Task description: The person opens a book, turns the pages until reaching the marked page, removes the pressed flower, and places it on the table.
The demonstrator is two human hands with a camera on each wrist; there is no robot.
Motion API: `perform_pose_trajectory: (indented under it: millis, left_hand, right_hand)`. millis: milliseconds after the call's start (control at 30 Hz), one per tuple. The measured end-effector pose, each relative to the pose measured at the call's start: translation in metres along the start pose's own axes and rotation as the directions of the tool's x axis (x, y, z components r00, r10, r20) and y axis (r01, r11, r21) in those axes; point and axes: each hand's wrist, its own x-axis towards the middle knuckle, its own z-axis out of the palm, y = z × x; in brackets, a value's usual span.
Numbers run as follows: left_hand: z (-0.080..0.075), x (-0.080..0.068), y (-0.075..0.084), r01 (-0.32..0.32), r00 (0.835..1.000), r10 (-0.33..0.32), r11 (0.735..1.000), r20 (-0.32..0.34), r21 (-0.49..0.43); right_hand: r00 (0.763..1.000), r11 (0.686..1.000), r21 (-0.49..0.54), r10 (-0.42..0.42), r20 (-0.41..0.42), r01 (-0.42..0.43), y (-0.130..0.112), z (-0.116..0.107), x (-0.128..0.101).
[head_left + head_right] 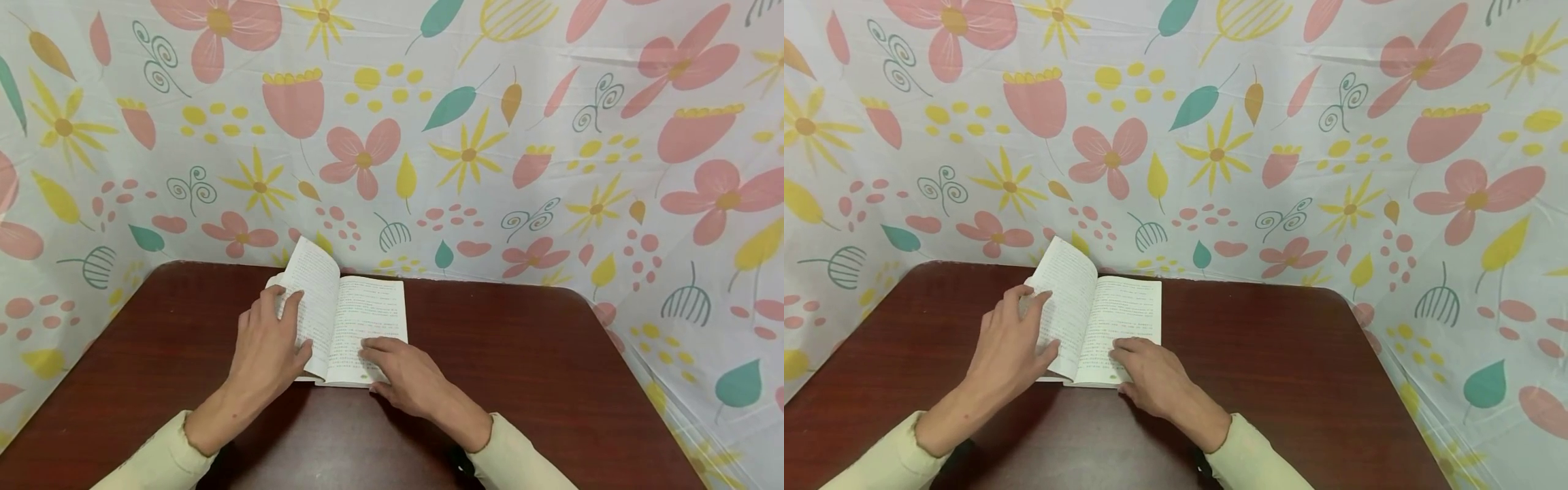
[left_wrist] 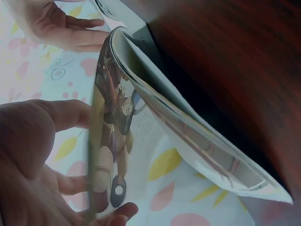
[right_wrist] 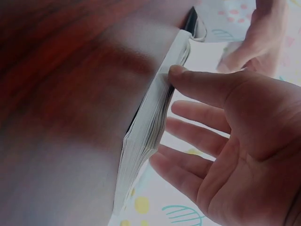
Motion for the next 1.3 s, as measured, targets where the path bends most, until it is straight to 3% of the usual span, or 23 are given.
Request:
perform_pose_trajectory:
  millis: [233, 400, 667, 900, 1133, 1200, 1300]
  left_hand:
    - [0.002, -0.009, 0.001, 0.010, 0.988, -0.021, 0.998, 0.151, 0.069]
    - [0.005, -0.010, 0.004, -0.042, 0.975, 0.029, 0.998, 0.221, 0.056]
    - [0.008, -0.012, 0.005, -0.120, 0.911, 0.107, 0.993, 0.399, 0.008]
    - [0.010, -0.012, 0.004, -0.142, 0.899, 0.120, 0.990, 0.421, 0.021]
    - [0.010, -0.013, 0.004, -0.153, 0.900, 0.129, 0.988, 0.417, 0.025]
    - [0.009, -0.014, 0.004, -0.158, 0.900, 0.134, 0.987, 0.415, 0.024]
    - [0.009, -0.015, 0.004, -0.166, 0.898, 0.142, 0.986, 0.416, 0.023]
  right_hand:
    - [1.000, 1.000, 0.014, 0.001, 0.008, -0.001, 0.001, 0.000, 0.000]
    - [1.000, 1.000, 0.022, -0.002, 0.017, 0.002, 0.001, 0.000, 0.000]
    - [0.999, 0.999, 0.043, -0.020, 0.030, 0.019, 0.003, -0.003, -0.002]
    - [0.999, 0.998, 0.046, -0.037, -0.001, 0.037, 0.005, -0.006, 0.000]
    - [0.989, 0.995, -0.050, -0.090, -0.117, 0.084, 0.007, -0.005, 0.004]
    - [0.984, 0.997, -0.057, -0.060, -0.167, 0.051, 0.009, -0.004, 0.004]
    - [0.967, 0.996, 0.009, 0.089, -0.238, -0.089, 0.009, -0.002, 0.003]
